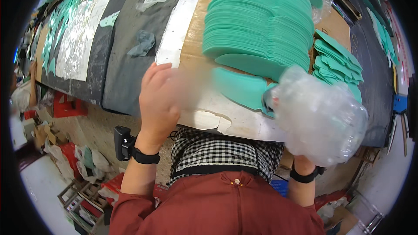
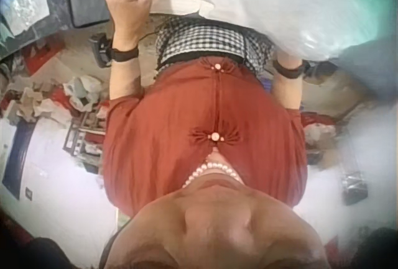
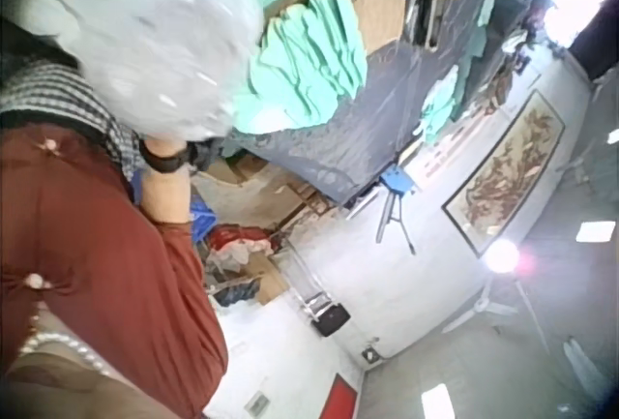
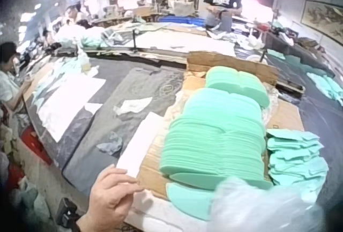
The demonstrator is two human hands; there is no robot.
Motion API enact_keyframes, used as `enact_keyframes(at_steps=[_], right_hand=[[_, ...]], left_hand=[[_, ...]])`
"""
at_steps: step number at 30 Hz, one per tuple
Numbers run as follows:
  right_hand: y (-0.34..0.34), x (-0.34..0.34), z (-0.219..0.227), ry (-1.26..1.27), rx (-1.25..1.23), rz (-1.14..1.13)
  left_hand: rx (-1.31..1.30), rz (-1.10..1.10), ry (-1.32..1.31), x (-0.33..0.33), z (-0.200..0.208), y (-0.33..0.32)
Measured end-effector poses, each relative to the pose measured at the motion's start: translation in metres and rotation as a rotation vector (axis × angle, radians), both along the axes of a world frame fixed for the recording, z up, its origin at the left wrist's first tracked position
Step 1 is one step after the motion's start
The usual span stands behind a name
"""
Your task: The person is applying liquid adhesive from a plastic bottle to green shoe component pieces and stacking them.
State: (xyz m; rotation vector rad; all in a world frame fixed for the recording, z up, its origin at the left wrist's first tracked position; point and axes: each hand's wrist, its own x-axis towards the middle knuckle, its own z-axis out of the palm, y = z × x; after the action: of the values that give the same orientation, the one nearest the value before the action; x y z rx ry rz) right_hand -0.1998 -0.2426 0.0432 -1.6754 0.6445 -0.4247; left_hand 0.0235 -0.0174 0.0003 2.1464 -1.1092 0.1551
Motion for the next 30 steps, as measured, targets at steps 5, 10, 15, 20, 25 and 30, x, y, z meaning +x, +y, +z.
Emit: enact_keyframes(at_steps=[5,10,15,20,25,30], right_hand=[[0.03,0.073,-0.009,0.011,-0.123,0.243],[0.009,0.039,0.009,0.139,-0.116,0.199],[0.025,0.083,0.004,0.021,-0.174,0.247],[0.045,0.104,0.002,0.154,-0.319,0.44],[0.024,0.019,0.044,0.668,-0.495,0.282],[-0.004,-0.019,0.03,0.245,-0.283,-0.081]], left_hand=[[-0.03,-0.032,0.091,0.004,-0.002,0.005],[-0.049,0.093,0.141,0.009,-0.002,0.032],[-0.134,0.092,0.24,0.011,-0.006,0.025],[-0.11,0.131,0.238,0.009,-0.012,0.029],[-0.071,0.082,0.223,0.008,-0.009,0.028],[-0.129,-0.254,0.203,-0.007,0.0,-0.012]])
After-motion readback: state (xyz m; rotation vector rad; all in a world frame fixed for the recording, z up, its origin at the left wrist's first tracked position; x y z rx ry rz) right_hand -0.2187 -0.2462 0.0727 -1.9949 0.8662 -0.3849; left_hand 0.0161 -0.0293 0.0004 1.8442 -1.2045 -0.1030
